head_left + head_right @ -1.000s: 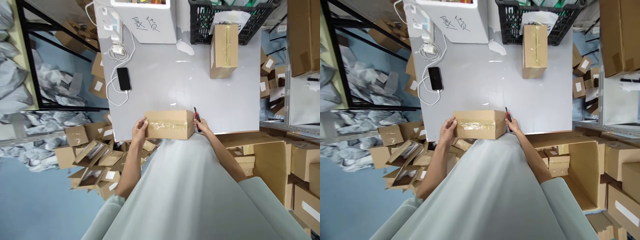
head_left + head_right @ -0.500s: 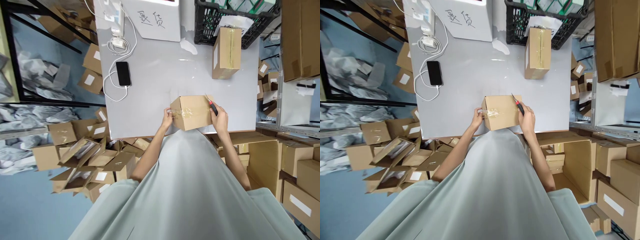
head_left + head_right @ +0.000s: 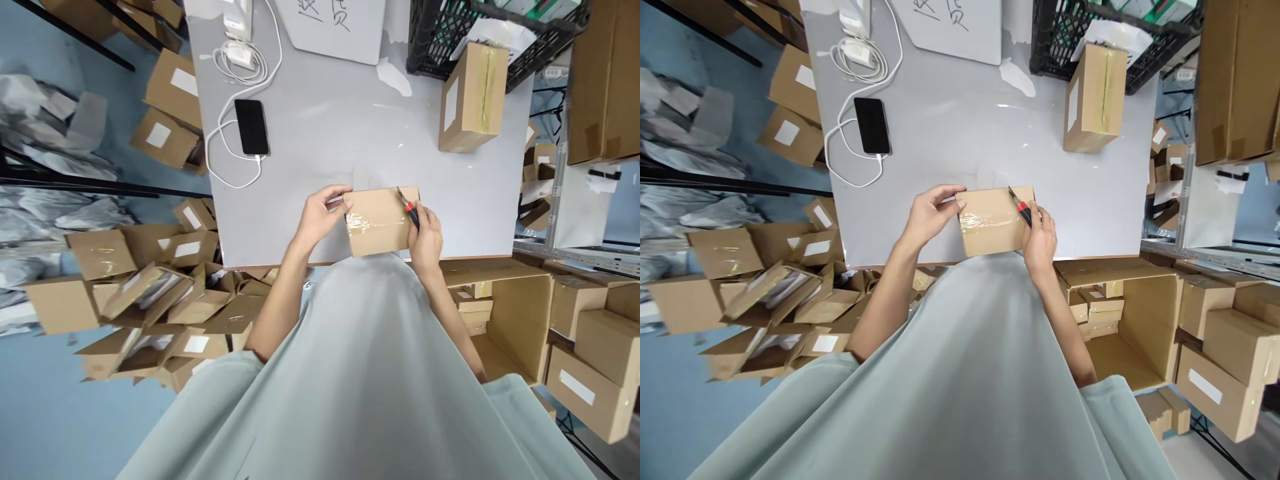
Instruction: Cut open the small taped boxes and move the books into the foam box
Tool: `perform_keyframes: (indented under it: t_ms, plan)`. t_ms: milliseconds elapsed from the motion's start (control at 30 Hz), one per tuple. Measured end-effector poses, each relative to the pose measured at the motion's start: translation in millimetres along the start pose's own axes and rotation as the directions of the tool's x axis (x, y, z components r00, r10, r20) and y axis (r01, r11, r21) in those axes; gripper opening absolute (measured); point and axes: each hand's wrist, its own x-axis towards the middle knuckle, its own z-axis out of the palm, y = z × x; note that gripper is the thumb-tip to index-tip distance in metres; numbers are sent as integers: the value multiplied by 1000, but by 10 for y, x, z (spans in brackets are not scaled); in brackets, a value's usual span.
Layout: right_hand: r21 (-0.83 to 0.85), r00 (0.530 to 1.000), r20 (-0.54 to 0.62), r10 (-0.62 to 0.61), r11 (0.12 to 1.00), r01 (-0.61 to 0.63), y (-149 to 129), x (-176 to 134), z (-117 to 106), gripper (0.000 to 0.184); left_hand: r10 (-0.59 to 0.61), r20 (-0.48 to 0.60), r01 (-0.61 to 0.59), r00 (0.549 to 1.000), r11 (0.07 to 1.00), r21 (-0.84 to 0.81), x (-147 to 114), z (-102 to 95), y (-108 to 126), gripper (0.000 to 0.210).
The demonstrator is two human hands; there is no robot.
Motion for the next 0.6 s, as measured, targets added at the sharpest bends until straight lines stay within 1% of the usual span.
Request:
perform_keyframes:
  t_ms: [67, 167, 233, 267, 300, 367, 433, 500, 600]
  plan:
    - [-19, 999, -23, 26, 999, -26, -40, -27, -25, 56, -20, 14, 21, 1000, 999, -42, 31, -53, -53, 50]
    - [-28, 995, -74, 62, 998, -64, -84, -128, -129, 54, -31, 40, 35, 999, 995, -93, 46, -107, -124, 54]
    - [-2, 992, -97, 76, 997, -76, -156, -242, -198, 55, -36, 54, 43, 998, 992, -118, 46, -132, -129, 59]
    - [33, 993, -85, 77, 997, -74, -215, -308, -220, 55, -40, 64, 48, 997, 991, -127, 48, -143, -122, 61]
    - [82, 996, -48, 73, 994, -69, -288, -375, -230, 54, -45, 74, 55, 996, 990, -133, 54, -155, -113, 62]
    - [202, 995, 73, 60, 977, -74, -468, -501, -211, 53, -49, 103, 64, 993, 987, -144, 76, -178, -101, 64]
    - [294, 978, 201, 49, 950, -108, -664, -599, -150, 56, -37, 135, 57, 990, 987, -148, 108, -199, -102, 65]
    - [322, 958, 283, 52, 936, -146, -844, -665, -76, 60, -10, 155, 33, 988, 989, -145, 138, -214, -115, 63]
    - [286, 940, 331, 79, 941, -179, -1045, -723, -1, 60, 29, 167, -7, 986, 991, -132, 162, -223, -137, 58]
